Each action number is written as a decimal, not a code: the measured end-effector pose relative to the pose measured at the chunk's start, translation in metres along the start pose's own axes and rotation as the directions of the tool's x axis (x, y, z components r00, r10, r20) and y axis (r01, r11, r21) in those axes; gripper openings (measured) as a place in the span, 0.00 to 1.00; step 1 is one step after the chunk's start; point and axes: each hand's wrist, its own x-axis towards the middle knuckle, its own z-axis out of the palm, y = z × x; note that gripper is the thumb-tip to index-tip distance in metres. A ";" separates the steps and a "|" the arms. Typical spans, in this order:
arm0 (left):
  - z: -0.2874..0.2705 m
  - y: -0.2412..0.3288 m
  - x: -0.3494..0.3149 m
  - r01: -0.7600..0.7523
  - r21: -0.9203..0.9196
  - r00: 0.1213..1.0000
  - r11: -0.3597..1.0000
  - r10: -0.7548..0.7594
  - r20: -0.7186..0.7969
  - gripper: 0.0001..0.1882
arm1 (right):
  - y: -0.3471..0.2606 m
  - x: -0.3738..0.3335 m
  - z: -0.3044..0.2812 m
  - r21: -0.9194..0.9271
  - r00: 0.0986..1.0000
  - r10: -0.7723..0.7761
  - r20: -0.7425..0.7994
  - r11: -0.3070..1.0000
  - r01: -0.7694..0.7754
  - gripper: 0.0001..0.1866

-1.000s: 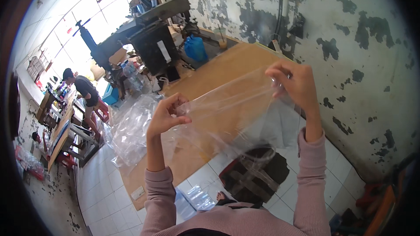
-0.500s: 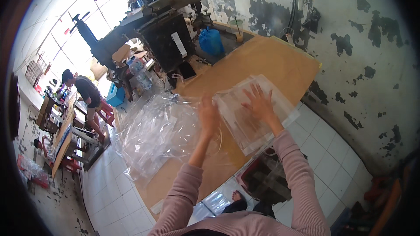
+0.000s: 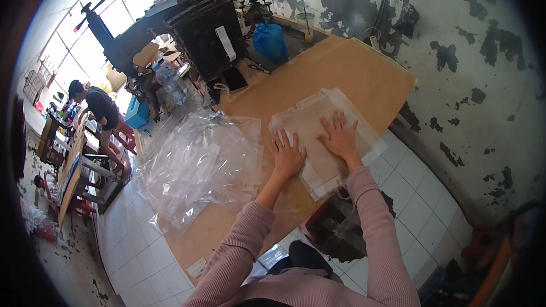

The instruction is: The person picks up a stack of plastic bags, moves them to a work table, and then handles individual clear plastic bags one at a time, smoothing them out on the table and checking their surfaces.

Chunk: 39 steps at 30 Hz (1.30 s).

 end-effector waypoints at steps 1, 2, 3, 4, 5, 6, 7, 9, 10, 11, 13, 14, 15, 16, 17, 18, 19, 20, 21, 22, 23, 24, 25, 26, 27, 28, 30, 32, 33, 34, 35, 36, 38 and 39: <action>0.000 0.001 0.000 -0.007 0.019 1.000 1.000 0.007 -0.002 0.29 | 0.008 0.007 0.002 0.003 1.000 -0.003 -0.007 1.000 0.003 0.30; -0.001 0.002 0.000 -0.007 0.024 1.000 1.000 0.007 -0.005 0.29 | 0.015 0.013 0.003 -0.021 1.000 0.017 -0.014 1.000 -0.017 0.30; -0.003 0.004 0.001 0.002 0.017 1.000 1.000 -0.002 0.022 0.28 | 0.020 0.019 0.006 -0.044 0.999 0.037 -0.023 0.998 -0.038 0.30; -0.004 0.006 0.002 0.010 0.011 0.999 1.000 -0.011 0.049 0.28 | 0.024 0.025 0.008 -0.039 0.999 0.037 -0.028 0.999 -0.038 0.30; -0.005 0.006 0.001 0.015 0.020 0.999 1.000 -0.016 0.050 0.28 | 0.023 0.029 0.007 0.006 0.996 0.062 0.065 0.998 -0.063 0.30; -0.006 0.006 0.001 0.032 0.032 0.998 0.999 -0.034 0.059 0.28 | 0.020 0.032 0.007 0.048 0.984 0.083 0.158 0.995 -0.092 0.30; -0.008 0.004 0.000 0.050 0.045 0.996 0.998 -0.053 0.068 0.28 | 0.016 0.035 0.008 0.056 0.984 0.078 0.159 0.995 -0.088 0.30; -0.006 0.008 0.001 0.043 0.034 0.997 0.998 -0.045 0.064 0.28 | 0.019 0.034 0.007 0.011 0.985 0.107 0.138 0.994 -0.110 0.30; -0.006 0.009 0.002 0.037 0.027 0.998 0.999 -0.039 0.058 0.28 | 0.020 0.035 0.006 0.007 0.984 0.110 0.141 0.994 -0.112 0.30; -0.006 0.009 0.002 0.044 0.025 0.997 0.999 -0.045 0.061 0.28 | 0.021 0.035 0.006 0.016 0.984 0.110 0.140 0.993 -0.114 0.30; -0.007 0.009 0.001 0.045 0.004 0.997 0.999 -0.045 0.056 0.28 | 0.021 0.033 0.007 0.021 0.984 0.107 0.146 0.994 -0.111 0.30; -0.006 0.008 0.001 0.051 0.002 0.997 0.999 -0.051 0.054 0.28 | 0.020 0.033 0.008 0.032 0.983 0.107 0.151 0.993 -0.113 0.30; -0.005 0.007 0.001 0.040 -0.006 0.999 0.999 -0.040 0.031 0.28 | 0.020 0.034 0.008 0.042 0.982 0.108 0.157 0.992 -0.116 0.30; -0.004 0.006 0.001 0.028 -0.015 1.000 0.999 -0.028 0.007 0.28 | 0.021 0.036 0.008 0.039 0.982 0.102 0.158 0.993 -0.109 0.30; -0.003 0.005 0.002 0.033 -0.018 0.999 0.999 -0.033 0.008 0.28 | 0.020 0.036 0.007 0.040 0.978 0.106 0.177 0.993 -0.114 0.30; -0.002 0.004 0.003 0.036 -0.028 0.999 0.999 -0.035 0.014 0.28 | 0.020 0.037 0.006 0.041 0.975 0.109 0.196 0.992 -0.119 0.30; -0.001 0.003 0.005 0.039 -0.038 0.999 0.999 -0.039 0.020 0.28 | 0.019 0.037 0.006 0.039 0.974 0.106 0.199 0.993 -0.116 0.30; 0.001 0.002 0.008 0.042 -0.044 0.999 0.998 -0.041 0.020 0.28 | 0.020 0.035 0.004 0.024 0.981 0.110 0.157 0.993 -0.115 0.31; 0.002 0.000 0.012 0.038 -0.072 0.998 0.997 -0.035 0.044 0.28 | 0.021 0.035 0.003 0.010 0.987 0.112 0.115 0.993 -0.114 0.31; 0.003 -0.001 0.015 0.035 -0.100 0.997 0.994 -0.028 0.066 0.28 | 0.022 0.037 0.001 0.004 0.987 0.111 0.115 0.994 -0.112 0.31; 0.001 -0.002 0.017 0.038 -0.103 0.997 0.994 -0.031 0.064 0.28 | 0.021 0.040 -0.007 -0.055 0.990 0.087 0.114 0.995 -0.081 0.29; -0.001 -0.003 0.020 0.036 -0.083 0.998 0.996 -0.031 0.062 0.26 | 0.020 0.044 -0.013 -0.114 0.991 0.063 0.114 0.992 -0.050 0.28; -0.002 -0.005 0.024 0.035 -0.061 0.998 0.998 -0.031 0.060 0.24 | 0.022 0.047 -0.016 -0.117 0.992 0.058 0.112 0.992 -0.045 0.28; -0.005 -0.008 0.031 0.039 -0.063 0.998 0.997 -0.035 0.051 0.24 | 0.024 0.052 -0.019 -0.102 0.996 0.049 0.075 0.994 -0.041 0.23; -0.007 -0.012 0.039 0.171 -0.181 0.984 0.969 -0.160 0.073 0.21 | 0.027 0.059 -0.021 -0.086 0.999 0.038 0.038 0.996 -0.035 0.19; -0.009 -0.015 0.047 0.298 -0.292 0.954 0.909 -0.278 0.108 0.19 | 0.029 0.070 -0.024 -0.087 0.999 0.029 0.033 0.996 -0.026 0.19; -0.017 -0.009 0.064 0.396 -0.266 0.897 0.879 -0.432 -0.094 0.18 | 0.038 0.094 -0.027 0.258 0.963 -0.114 -0.244 0.950 0.178 0.11; -0.014 -0.012 0.078 0.498 -0.250 0.777 0.830 -0.556 -0.296 0.17 | 0.037 0.125 -0.019 0.386 0.974 -0.208 -0.093 0.894 0.227 0.10; -0.008 -0.016 0.083 0.575 -0.178 0.747 0.798 -0.601 -0.283 0.17 | 0.033 0.138 -0.014 0.514 0.949 -0.310 0.051 0.823 0.241 0.09; -0.003 -0.020 0.087 0.646 -0.103 0.713 0.757 -0.646 -0.274 0.17 | 0.026 0.149 -0.007 0.521 0.946 -0.322 0.048 0.816 0.251 0.09; 0.001 -0.022 0.090 0.652 -0.098 0.707 0.752 -0.650 -0.279 0.17 | 0.019 0.158 0.000 0.589 0.887 -0.456 0.075 0.738 0.329 0.09; 0.004 -0.023 0.092 0.621 -0.053 0.743 0.782 -0.609 -0.276 0.16 | 0.013 0.165 0.006 0.657 0.808 -0.582 0.089 0.644 0.392 0.09; 0.011 -0.027 0.093 0.595 0.004 0.773 0.804 -0.571 -0.278 0.16 | 0.006 0.171 0.023 0.720 0.772 -0.629 0.086 0.576 0.388 0.09; 0.016 -0.026 0.091 0.562 -0.024 0.784 0.827 -0.541 -0.305 0.15 | 0.004 0.173 0.028 0.770 0.741 -0.666 0.089 0.517 0.372 0.10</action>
